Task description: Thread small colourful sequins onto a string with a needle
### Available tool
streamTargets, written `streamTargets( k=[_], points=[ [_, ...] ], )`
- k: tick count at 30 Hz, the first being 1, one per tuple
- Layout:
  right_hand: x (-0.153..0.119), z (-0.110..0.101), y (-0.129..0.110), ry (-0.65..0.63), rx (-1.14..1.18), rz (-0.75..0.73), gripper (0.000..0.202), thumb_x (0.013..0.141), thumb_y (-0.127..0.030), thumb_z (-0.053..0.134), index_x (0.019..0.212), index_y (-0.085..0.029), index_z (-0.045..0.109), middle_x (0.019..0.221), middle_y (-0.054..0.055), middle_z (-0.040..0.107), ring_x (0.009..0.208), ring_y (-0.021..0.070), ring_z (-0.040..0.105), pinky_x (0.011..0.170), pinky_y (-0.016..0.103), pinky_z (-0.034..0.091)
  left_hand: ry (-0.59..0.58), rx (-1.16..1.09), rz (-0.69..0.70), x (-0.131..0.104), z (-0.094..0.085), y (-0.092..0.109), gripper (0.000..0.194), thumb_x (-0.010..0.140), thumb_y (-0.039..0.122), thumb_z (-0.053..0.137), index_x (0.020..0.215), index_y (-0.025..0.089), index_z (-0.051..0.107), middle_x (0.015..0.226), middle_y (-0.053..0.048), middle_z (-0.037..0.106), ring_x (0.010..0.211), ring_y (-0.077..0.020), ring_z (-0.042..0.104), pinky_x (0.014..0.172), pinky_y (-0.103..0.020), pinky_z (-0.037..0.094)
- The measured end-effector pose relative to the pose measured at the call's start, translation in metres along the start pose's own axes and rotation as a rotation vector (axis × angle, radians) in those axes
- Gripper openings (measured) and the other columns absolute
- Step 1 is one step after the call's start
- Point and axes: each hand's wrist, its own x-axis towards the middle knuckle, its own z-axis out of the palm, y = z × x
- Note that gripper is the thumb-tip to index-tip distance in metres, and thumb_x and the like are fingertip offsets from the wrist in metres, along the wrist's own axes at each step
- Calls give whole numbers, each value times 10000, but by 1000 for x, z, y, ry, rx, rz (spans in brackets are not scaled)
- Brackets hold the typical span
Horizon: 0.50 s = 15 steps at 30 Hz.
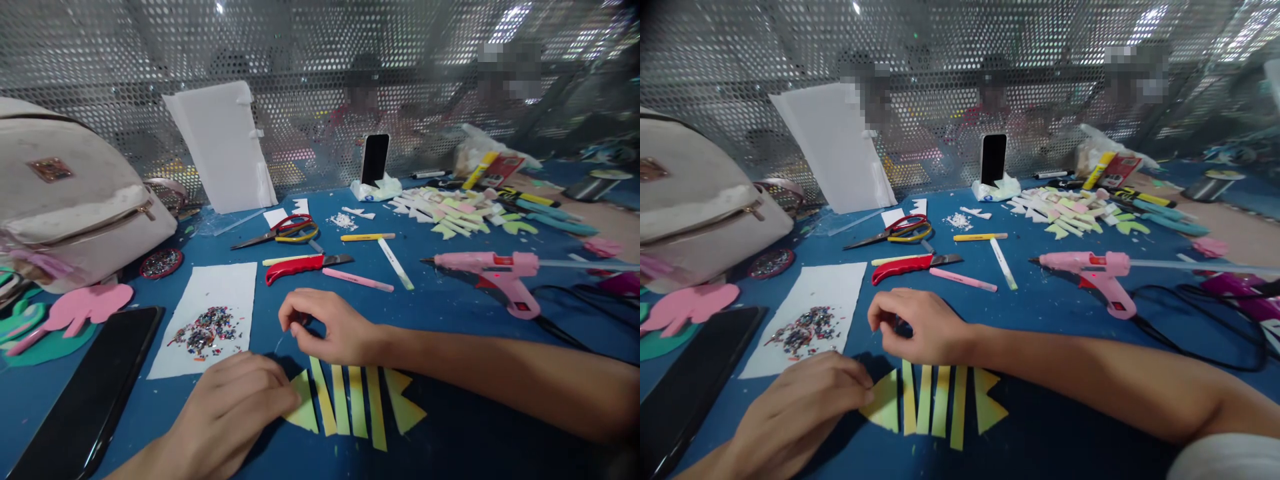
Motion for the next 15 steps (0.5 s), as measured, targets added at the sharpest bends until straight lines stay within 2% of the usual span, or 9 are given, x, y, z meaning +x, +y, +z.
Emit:
streamTargets(
  k=[4,8,11,15],
  points=[
    [1,-2,0,-70,-35,-80,215,850,-24,448,885,-182,589,842,8,636,777,133,537,741,254,425,8,-11,-5,0,2,-1,260,1048,90,390,1123,115,638,862,-118,710,874,-202,669,756,-314,550],
    [2,-3,-2,-204,-101,-200,232,897,-61,452,1001,-175,625,921,31,673,856,155,539,792,272,437,58,54,2,4,0,0,215,1025,64,448,1073,110,652,842,-104,713,890,-185,679,804,-279,560],
    [3,-3,-3,-214,-123,-244,221,898,-99,517,1083,-154,624,1012,53,688,939,168,554,864,279,459,79,114,11,5,-2,1,204,1028,77,466,1036,118,666,830,-82,721,922,-172,682,838,-249,547],
    [3,-3,0,-168,-76,-295,166,981,-172,542,1120,-134,624,1067,71,702,980,163,575,912,277,468,96,170,9,1,-4,2,182,1015,66,505,1027,125,677,841,-62,726,969,-173,653,858,-260,522]
  ],
)
